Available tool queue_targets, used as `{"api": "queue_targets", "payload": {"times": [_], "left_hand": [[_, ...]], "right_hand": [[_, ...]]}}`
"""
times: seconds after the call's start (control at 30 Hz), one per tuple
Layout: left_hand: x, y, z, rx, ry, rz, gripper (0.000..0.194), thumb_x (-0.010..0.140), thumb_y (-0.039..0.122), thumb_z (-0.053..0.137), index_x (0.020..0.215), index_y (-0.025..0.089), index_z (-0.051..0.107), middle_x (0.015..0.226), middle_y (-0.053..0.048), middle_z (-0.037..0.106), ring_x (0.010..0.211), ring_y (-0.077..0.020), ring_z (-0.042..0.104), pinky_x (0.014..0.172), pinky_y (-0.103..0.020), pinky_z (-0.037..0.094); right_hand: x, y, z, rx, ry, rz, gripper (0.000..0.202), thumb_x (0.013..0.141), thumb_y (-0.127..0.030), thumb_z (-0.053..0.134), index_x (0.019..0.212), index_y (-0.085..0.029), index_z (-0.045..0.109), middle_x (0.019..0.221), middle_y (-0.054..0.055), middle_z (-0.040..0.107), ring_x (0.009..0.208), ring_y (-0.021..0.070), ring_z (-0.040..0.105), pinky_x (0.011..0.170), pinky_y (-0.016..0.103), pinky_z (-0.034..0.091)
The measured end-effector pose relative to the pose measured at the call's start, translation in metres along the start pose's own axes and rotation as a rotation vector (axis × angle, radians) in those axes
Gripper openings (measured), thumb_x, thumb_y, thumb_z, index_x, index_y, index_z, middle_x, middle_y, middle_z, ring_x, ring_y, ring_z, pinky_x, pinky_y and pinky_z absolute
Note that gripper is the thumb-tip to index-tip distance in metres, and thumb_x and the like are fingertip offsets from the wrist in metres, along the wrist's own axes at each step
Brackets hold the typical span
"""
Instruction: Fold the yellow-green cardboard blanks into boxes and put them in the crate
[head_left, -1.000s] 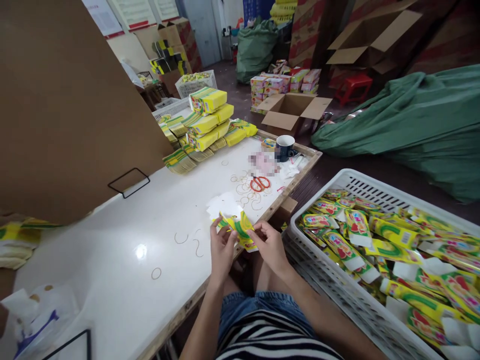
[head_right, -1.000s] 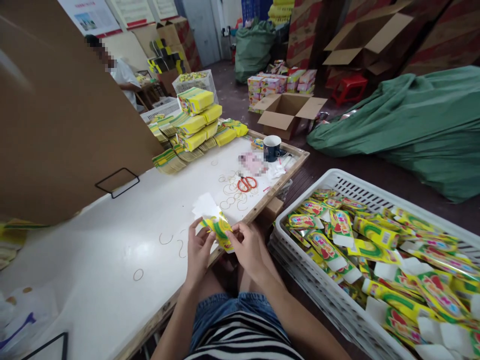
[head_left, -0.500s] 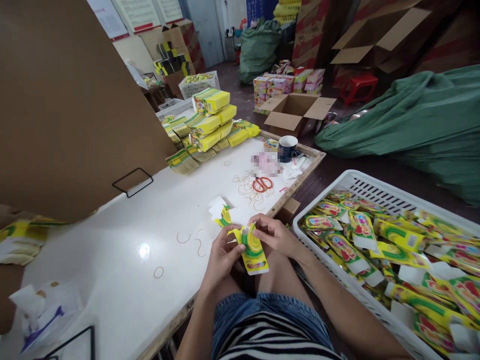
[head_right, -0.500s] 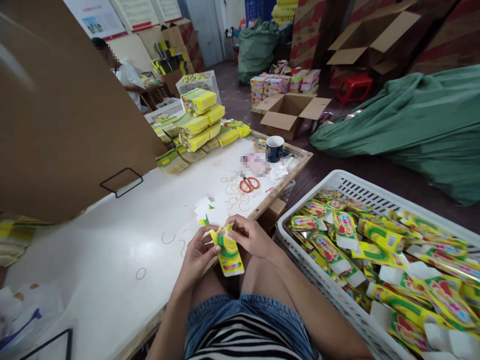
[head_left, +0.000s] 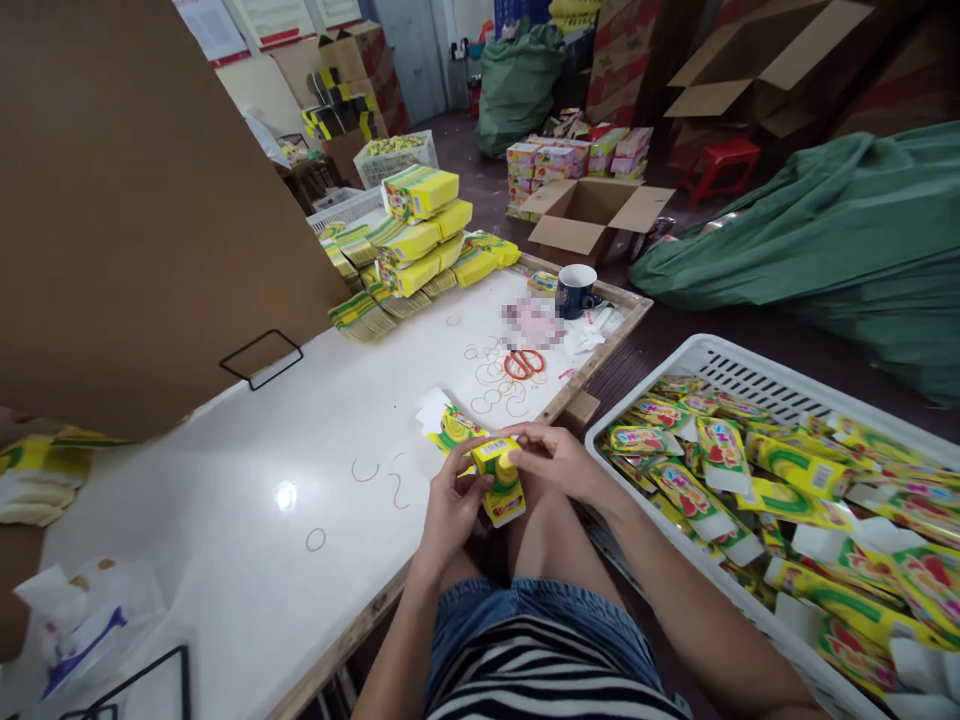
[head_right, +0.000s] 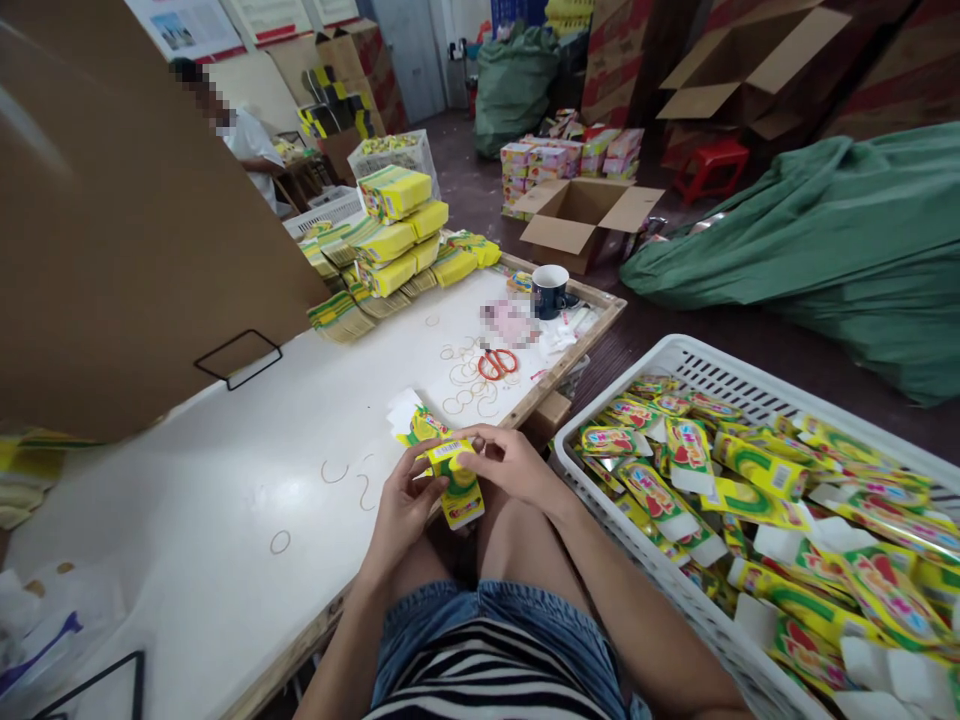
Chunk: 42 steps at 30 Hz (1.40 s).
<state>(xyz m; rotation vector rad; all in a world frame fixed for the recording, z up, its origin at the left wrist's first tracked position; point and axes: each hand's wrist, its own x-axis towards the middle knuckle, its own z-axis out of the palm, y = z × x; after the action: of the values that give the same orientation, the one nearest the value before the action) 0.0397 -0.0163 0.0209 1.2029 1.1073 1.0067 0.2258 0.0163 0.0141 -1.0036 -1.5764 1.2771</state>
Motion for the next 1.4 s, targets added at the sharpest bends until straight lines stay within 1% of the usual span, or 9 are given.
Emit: {"api": "queue_targets", "payload": {"times": [0.17, 0.43, 0.6, 0.77, 0.87, 0.97, 1.07, 1.27, 1.4], "left_hand": [[-0.001, 0.0, 0.006, -0.038, -0.039, -0.032, 0.047, 0.082, 0.025, 0.064, 0.128, 0.022, 0.052, 0.12, -0.011, 0.066, 0.083, -0.0181, 0.069, 0.073, -0.03, 0.057], [0.002, -0.002, 0.005, -0.04, -0.003, -0.013, 0.047, 0.081, 0.023, 0.065, 0.127, 0.022, 0.053, 0.118, -0.011, 0.067, 0.088, -0.0194, 0.069, 0.073, -0.028, 0.056], [0.003, 0.003, 0.003, -0.083, -0.013, -0.028, 0.047, 0.08, 0.026, 0.069, 0.124, 0.022, 0.053, 0.117, -0.011, 0.068, 0.088, -0.0202, 0.07, 0.075, -0.03, 0.056], [0.009, 0.003, 0.024, -0.13, -0.102, -0.027, 0.046, 0.077, 0.03, 0.074, 0.119, 0.022, 0.055, 0.11, -0.01, 0.071, 0.089, -0.022, 0.071, 0.077, -0.033, 0.056], [0.015, -0.005, 0.051, -0.142, -0.181, -0.002, 0.048, 0.08, 0.032, 0.071, 0.123, 0.022, 0.052, 0.112, -0.011, 0.07, 0.099, -0.0245, 0.069, 0.085, -0.037, 0.055], [0.025, -0.011, 0.068, -0.068, -0.227, 0.065, 0.061, 0.082, 0.032, 0.069, 0.136, 0.026, 0.042, 0.129, -0.013, 0.061, 0.118, -0.0257, 0.06, 0.101, -0.043, 0.047], [0.039, -0.012, 0.063, 0.155, -0.119, 0.186, 0.055, 0.084, 0.032, 0.067, 0.134, 0.026, 0.046, 0.137, -0.012, 0.055, 0.131, -0.0263, 0.049, 0.112, -0.046, 0.035], [0.064, -0.007, 0.039, 0.61, 0.167, 0.434, 0.034, 0.088, 0.028, 0.06, 0.12, 0.021, 0.058, 0.126, -0.012, 0.06, 0.123, -0.0268, 0.053, 0.107, -0.049, 0.039], [0.071, -0.008, 0.04, 0.703, 0.21, 0.544, 0.029, 0.089, 0.024, 0.058, 0.118, 0.021, 0.059, 0.128, -0.012, 0.06, 0.123, -0.0253, 0.054, 0.106, -0.047, 0.04]], "right_hand": [[0.002, -0.007, 0.006, -0.296, 0.008, 0.095, 0.032, 0.076, -0.015, 0.062, 0.106, -0.022, 0.058, 0.054, -0.01, 0.043, 0.051, 0.0112, 0.045, 0.052, 0.022, 0.032], [0.006, -0.009, 0.019, -0.475, 0.014, 0.13, 0.035, 0.076, -0.013, 0.06, 0.108, -0.022, 0.051, 0.054, -0.01, 0.044, 0.049, 0.0137, 0.047, 0.055, 0.023, 0.032], [-0.003, -0.011, 0.008, -0.422, 0.017, 0.037, 0.036, 0.081, -0.013, 0.057, 0.116, -0.023, 0.058, 0.063, -0.004, 0.055, 0.057, 0.0156, 0.053, 0.06, 0.026, 0.041], [-0.026, -0.006, -0.003, -0.205, 0.219, -0.11, 0.028, 0.092, -0.027, 0.052, 0.115, -0.023, 0.067, 0.109, 0.009, 0.067, 0.097, 0.0219, 0.063, 0.085, 0.035, 0.05], [-0.044, -0.004, -0.02, -0.163, 0.327, -0.079, 0.027, 0.094, -0.033, 0.052, 0.113, -0.024, 0.068, 0.107, 0.008, 0.069, 0.099, 0.023, 0.064, 0.085, 0.036, 0.052], [-0.072, 0.0, -0.053, -0.446, 0.631, -0.051, 0.029, 0.095, -0.037, 0.049, 0.11, -0.025, 0.069, 0.107, 0.01, 0.067, 0.097, 0.0252, 0.062, 0.086, 0.04, 0.049], [-0.118, 0.021, -0.082, -0.973, 0.979, 0.13, 0.038, 0.093, -0.045, 0.048, 0.116, -0.022, 0.067, 0.128, 0.015, 0.056, 0.11, 0.0333, 0.053, 0.096, 0.052, 0.037], [-0.22, 0.111, -0.069, -1.386, 0.969, 0.425, 0.057, 0.093, -0.055, 0.038, 0.124, -0.012, 0.058, 0.122, 0.022, 0.059, 0.107, 0.0386, 0.052, 0.088, 0.052, 0.037], [-0.247, 0.144, -0.07, -1.551, 0.919, 0.488, 0.063, 0.085, -0.061, 0.052, 0.121, -0.01, 0.059, 0.113, 0.022, 0.064, 0.099, 0.0367, 0.055, 0.09, 0.052, 0.034]]}}
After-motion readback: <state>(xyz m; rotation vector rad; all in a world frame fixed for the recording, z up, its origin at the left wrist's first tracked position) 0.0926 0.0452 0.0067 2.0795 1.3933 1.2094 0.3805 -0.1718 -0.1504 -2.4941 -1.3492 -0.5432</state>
